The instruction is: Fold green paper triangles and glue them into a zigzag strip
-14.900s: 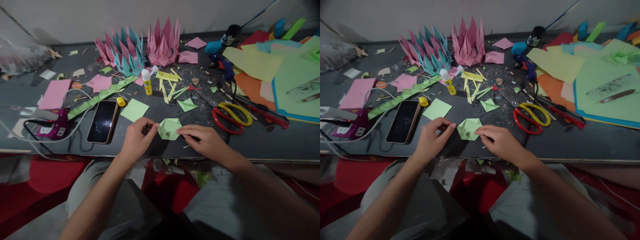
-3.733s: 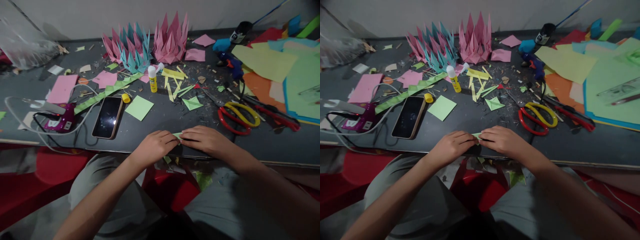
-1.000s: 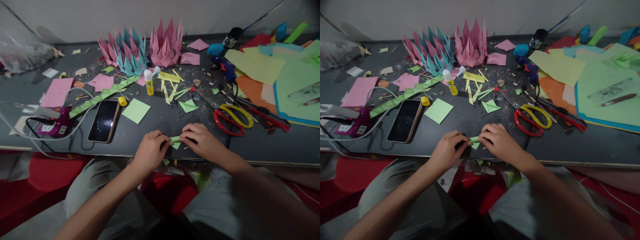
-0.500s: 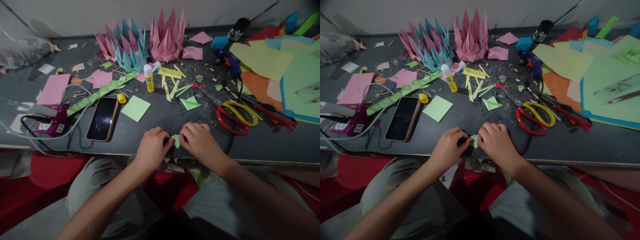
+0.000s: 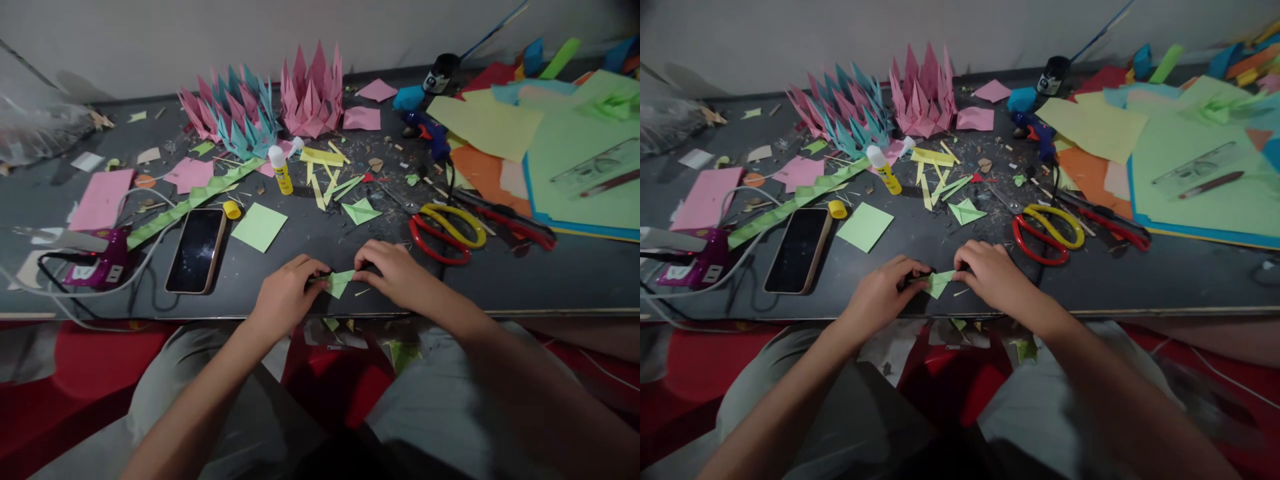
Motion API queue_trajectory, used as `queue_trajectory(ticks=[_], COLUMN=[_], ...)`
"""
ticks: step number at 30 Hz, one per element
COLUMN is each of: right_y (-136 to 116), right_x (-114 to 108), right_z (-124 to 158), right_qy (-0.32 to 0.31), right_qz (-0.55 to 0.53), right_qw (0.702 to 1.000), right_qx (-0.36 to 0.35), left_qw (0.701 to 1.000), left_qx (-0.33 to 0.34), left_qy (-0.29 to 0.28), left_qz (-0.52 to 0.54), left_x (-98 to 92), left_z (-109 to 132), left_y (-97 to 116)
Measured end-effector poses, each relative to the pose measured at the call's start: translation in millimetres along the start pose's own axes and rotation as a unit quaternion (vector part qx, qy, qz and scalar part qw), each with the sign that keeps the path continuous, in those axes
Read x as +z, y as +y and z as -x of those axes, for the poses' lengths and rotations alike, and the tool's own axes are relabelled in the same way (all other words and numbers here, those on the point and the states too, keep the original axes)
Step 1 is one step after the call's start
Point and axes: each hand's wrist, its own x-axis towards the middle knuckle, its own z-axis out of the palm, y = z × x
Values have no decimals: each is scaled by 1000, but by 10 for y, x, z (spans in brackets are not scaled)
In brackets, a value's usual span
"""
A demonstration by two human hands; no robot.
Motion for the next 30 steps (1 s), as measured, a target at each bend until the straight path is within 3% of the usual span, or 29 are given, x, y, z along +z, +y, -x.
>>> queue_trajectory(ticks=[5,11,15,18,21,25,30], right_y=[156,129,137,158,125,-27,-198], right_x=[-114,-102,-102,-109,-119,-161,-218], right_z=[4,20,0,2,24,86,172], right_qy=[-56,-43,-43,-40,-26,-7,-5], right_qz=[-123,-86,-89,-118,-191,-251,-286], right_qw=[991,995,994,990,978,964,956], right_qx=[-20,-40,-46,-58,-76,-86,-73], left_qw=[994,974,971,984,989,964,941], left_qx=[97,158,170,158,97,18,-19], left_qy=[0,15,24,42,26,-9,-45], left_qz=[-45,-159,-169,-65,109,266,334], left_x=[-2,23,45,46,-1,-91,-129], left_z=[48,72,54,45,45,62,92], left_y=[-118,-77,-65,-58,-10,68,92])
